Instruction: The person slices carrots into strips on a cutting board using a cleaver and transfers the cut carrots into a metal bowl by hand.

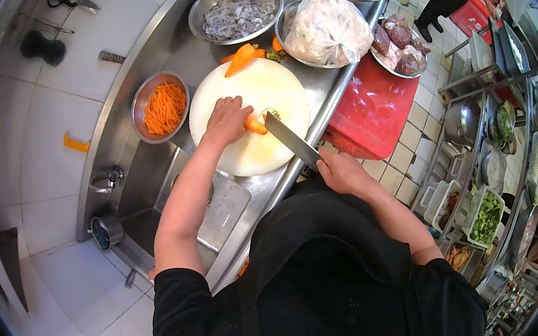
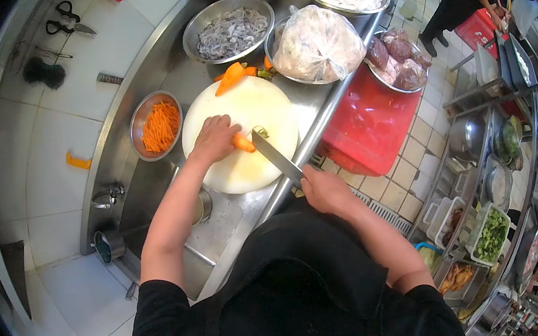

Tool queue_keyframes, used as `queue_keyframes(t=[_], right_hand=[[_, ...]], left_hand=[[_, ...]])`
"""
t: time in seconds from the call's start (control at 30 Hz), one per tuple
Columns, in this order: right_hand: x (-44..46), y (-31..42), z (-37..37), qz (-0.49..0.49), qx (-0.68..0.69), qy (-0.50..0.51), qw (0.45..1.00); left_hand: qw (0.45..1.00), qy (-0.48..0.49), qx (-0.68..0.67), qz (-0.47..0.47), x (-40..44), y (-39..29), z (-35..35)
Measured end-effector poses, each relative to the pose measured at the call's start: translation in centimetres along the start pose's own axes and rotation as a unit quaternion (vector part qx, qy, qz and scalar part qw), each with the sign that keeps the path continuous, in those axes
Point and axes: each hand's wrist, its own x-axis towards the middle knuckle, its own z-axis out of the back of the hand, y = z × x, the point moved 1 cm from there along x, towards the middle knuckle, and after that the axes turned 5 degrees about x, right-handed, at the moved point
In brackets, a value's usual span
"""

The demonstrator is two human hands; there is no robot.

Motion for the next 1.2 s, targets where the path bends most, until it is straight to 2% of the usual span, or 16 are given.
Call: queue_keyframes(t=[0.17, 0.23, 0.3, 0.37, 0.5, 0.73, 0.9, 1.0, 1.2], right_hand=[[-0.3, -0.8, -0.1, -0.019, 0.016, -0.018, 1.000], [-0.3, -0.9, -0.4, -0.017, 0.016, -0.018, 1.000], [0.2, -0.4, -0.9, -0.018, 0.001, -0.005, 1.000], [0.7, 0.6, -1.3, -0.020, -0.015, 0.002, 1.000], [1.1, 2.3, -1.5, 0.005, -0.044, 0.007, 0.999], [1.3, 3.3, -1.6, 0.017, -0.065, 0.010, 0.998], [0.9, 1.4, -2.6, 0.057, -0.045, -0.045, 0.996], [0.6, 1.5, -2.4, 0.056, -0.036, -0.029, 0.997], [0.9, 1.5, -2.6, 0.063, -0.057, -0.009, 0.996]], left_hand=[[0.996, 0.046, -0.044, 0.055, -3.3, 0.2, -2.1], [0.986, 0.056, -0.131, 0.090, -5.0, -0.8, -2.3], [0.983, 0.041, -0.146, 0.107, -6.4, -2.5, -2.7], [0.977, -0.045, -0.174, 0.118, -7.3, -4.0, -3.1], [0.970, -0.090, -0.196, 0.113, -7.9, -5.0, -4.2], [0.964, -0.110, -0.207, 0.122, -8.3, -5.4, -4.8], [0.950, -0.135, -0.248, 0.136, -8.5, -5.1, -6.1], [0.937, -0.173, -0.276, 0.124, -8.5, -4.7, -7.0], [0.916, -0.190, -0.323, 0.145, -8.4, -4.9, -7.4]])
